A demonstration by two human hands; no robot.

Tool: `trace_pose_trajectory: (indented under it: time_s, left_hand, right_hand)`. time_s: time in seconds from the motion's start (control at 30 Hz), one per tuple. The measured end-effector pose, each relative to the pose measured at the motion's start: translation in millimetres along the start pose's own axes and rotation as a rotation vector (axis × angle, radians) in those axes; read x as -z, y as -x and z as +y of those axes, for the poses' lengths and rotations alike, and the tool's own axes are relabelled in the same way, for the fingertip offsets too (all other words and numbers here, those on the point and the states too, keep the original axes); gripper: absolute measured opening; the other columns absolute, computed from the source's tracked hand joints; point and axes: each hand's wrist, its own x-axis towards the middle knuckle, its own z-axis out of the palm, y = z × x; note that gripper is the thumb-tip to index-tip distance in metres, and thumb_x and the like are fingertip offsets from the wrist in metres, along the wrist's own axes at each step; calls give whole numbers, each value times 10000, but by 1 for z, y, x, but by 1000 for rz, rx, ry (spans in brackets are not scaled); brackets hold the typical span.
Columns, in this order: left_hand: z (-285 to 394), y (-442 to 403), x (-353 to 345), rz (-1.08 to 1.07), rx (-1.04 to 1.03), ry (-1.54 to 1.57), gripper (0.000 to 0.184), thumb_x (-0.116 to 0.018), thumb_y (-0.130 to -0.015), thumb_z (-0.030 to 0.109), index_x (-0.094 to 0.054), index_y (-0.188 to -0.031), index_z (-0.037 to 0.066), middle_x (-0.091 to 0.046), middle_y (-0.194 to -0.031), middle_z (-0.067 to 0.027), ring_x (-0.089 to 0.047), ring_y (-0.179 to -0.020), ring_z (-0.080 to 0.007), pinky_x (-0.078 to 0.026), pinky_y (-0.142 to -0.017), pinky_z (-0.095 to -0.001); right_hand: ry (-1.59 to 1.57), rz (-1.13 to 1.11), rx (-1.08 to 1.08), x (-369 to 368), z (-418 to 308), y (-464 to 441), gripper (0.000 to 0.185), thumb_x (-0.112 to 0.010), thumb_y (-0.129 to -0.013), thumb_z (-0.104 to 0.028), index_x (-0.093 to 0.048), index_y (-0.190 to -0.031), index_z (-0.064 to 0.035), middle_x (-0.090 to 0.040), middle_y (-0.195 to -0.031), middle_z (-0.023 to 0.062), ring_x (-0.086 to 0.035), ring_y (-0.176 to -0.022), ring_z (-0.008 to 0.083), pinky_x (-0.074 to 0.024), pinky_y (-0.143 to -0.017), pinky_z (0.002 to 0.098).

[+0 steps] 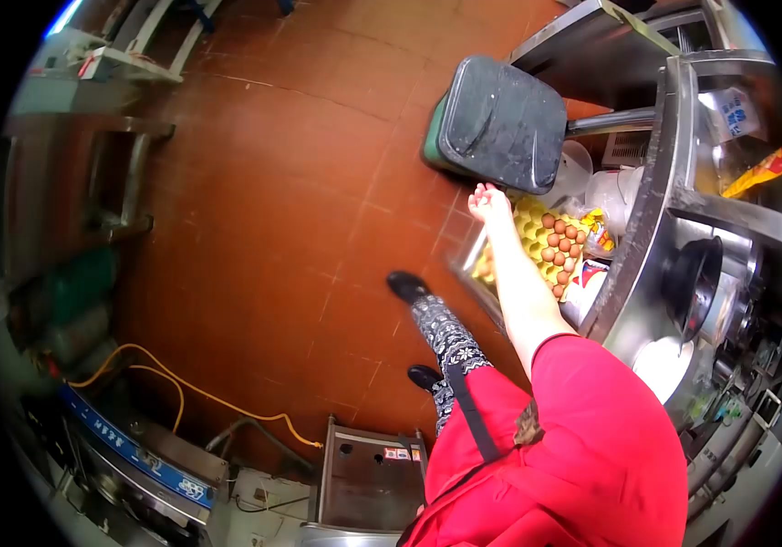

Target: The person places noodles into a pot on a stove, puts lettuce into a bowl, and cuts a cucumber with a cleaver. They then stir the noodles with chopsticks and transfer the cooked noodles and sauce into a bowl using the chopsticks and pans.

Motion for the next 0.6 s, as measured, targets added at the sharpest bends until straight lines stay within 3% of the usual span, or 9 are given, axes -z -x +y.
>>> trace_pose_trajectory:
  time_s: [0.1, 0.17, 0.3, 0.33, 0.43, 0.53, 0.57, 0.6]
  left_hand:
    - [13, 9, 9, 11, 12, -32, 292, -595, -911, 164, -513, -1152, 21, -603, -1020, -90, -596, -861, -164, -506, -788, -301]
    - [25, 15, 16, 1, 5, -48, 294, -597, -910, 165, -513, -1151, 19, -604, -1024, -91, -596, -865, -165, -506, -791, -303]
    - [47, 20, 22, -37, -30, -68, 300, -601, -908, 168, -512, -1150, 15, -604, -1031, -94, -597, -872, -167, -505, -797, -307]
    - [51, 20, 22, -46, -42, -72, 301, -602, -908, 169, -512, -1150, 14, -604, -1033, -95, -597, -874, -167, -505, -798, -308]
    - [61, 18, 27, -75, -80, -83, 305, -605, -906, 171, -512, -1149, 11, -605, -1039, -97, -597, -880, -168, -504, -803, -311]
    - [70, 13, 32, -111, -107, -91, 309, -608, -905, 173, -512, -1148, 8, -605, -1044, -99, -597, -886, -170, -504, -807, -314]
    - [71, 11, 37, -125, -123, -97, 310, -609, -904, 174, -512, -1147, 7, -605, -1046, -99, -597, -888, -170, -503, -809, -315]
    - [71, 9, 44, -136, -142, -104, 311, -610, -904, 175, -512, -1147, 6, -605, -1048, -100, -597, -889, -171, -503, -810, -316]
  right_hand:
    - [-108, -47, -54, 8, -3, -23, 520, -411, -672, 114, -571, -1095, -143, -596, -979, 26, -548, -788, 169, -433, -791, 397]
    - [-147, -16, 27, 2, 1, 5, 545, -381, -649, 138, -563, -1052, -181, -577, -978, 5, -531, -839, 191, -404, -821, 408]
    - [-88, -279, 242, -37, -34, 86, 497, -400, -680, 115, -493, -1044, -210, -570, -1167, -16, -493, -1140, 192, -368, -852, 427]
    - [-75, -301, 299, -51, -50, 100, 442, -427, -704, 79, -475, -1043, -201, -551, -1235, -18, -428, -1247, 170, -353, -864, 444]
    - [104, -305, 541, -83, -94, 121, 322, -492, -635, -9, -502, -898, -194, -592, -1080, -11, -527, -945, 155, -307, -807, 404]
    - [115, -241, 542, -85, -117, 97, 209, -504, -605, -39, -479, -761, -174, -577, -911, -7, -476, -763, 156, -284, -739, 368]
    - [134, -220, 562, -87, -116, 104, 141, -510, -621, -50, -436, -686, -151, -524, -771, -9, -439, -707, 155, -278, -696, 371]
    - [134, -277, 531, -87, -118, 103, 134, -504, -634, -54, -460, -710, -155, -553, -790, -7, -460, -724, 155, -279, -694, 369]
